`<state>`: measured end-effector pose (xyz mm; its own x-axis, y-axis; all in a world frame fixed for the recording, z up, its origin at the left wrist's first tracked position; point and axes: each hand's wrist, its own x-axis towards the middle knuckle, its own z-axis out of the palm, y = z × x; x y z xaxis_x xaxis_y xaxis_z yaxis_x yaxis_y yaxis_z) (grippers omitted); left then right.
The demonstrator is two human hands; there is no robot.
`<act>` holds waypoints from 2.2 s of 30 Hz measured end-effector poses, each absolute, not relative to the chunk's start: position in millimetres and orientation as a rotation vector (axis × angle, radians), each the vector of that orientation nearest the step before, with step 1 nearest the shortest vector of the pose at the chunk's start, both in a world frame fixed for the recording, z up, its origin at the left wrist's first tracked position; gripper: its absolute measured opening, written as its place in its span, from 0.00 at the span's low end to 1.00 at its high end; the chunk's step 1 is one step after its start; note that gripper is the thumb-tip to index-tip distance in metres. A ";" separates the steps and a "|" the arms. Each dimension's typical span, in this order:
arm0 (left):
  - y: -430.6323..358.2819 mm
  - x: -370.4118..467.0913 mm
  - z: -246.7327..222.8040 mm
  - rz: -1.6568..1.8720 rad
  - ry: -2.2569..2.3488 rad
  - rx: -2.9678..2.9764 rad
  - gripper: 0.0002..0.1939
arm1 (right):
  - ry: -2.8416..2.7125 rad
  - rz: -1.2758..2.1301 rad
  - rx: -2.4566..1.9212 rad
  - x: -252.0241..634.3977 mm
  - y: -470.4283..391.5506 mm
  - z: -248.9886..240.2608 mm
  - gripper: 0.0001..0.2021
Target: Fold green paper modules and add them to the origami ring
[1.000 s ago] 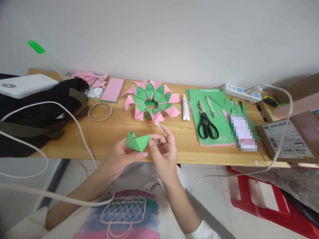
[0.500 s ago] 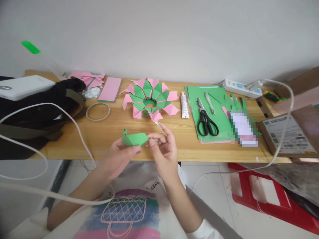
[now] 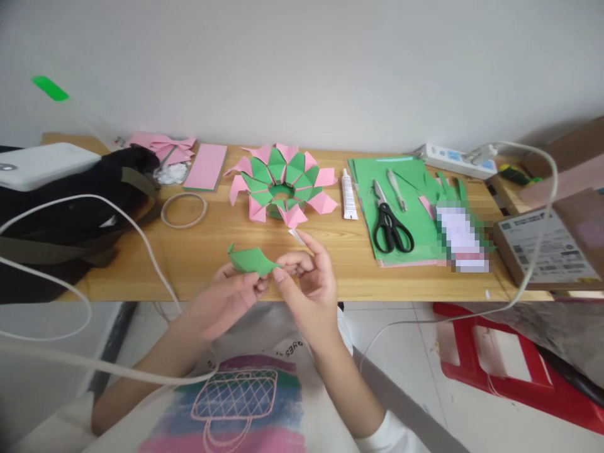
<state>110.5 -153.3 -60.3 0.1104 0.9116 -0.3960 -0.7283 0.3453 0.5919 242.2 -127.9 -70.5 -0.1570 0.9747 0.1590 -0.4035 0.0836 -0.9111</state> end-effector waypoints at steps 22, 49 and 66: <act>-149.3 66.1 -29.1 0.872 1.069 1.303 0.05 | -1.453 1.588 -0.748 263.0 -130.8 -48.0 0.26; -114.4 73.0 -24.2 0.944 1.260 1.392 0.02 | -1.036 1.772 -0.829 253.6 -87.4 -44.7 0.19; -119.3 74.5 -4.5 1.132 1.262 2.144 0.13 | -1.219 1.477 -0.765 260.6 -103.3 -30.8 0.27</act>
<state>74.5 -119.3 -4.5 0.2622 0.8591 0.4395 0.5301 -0.5088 0.6783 260.6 -103.3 -30.8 -0.2689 0.9544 0.1298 -0.3087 0.0423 -0.9502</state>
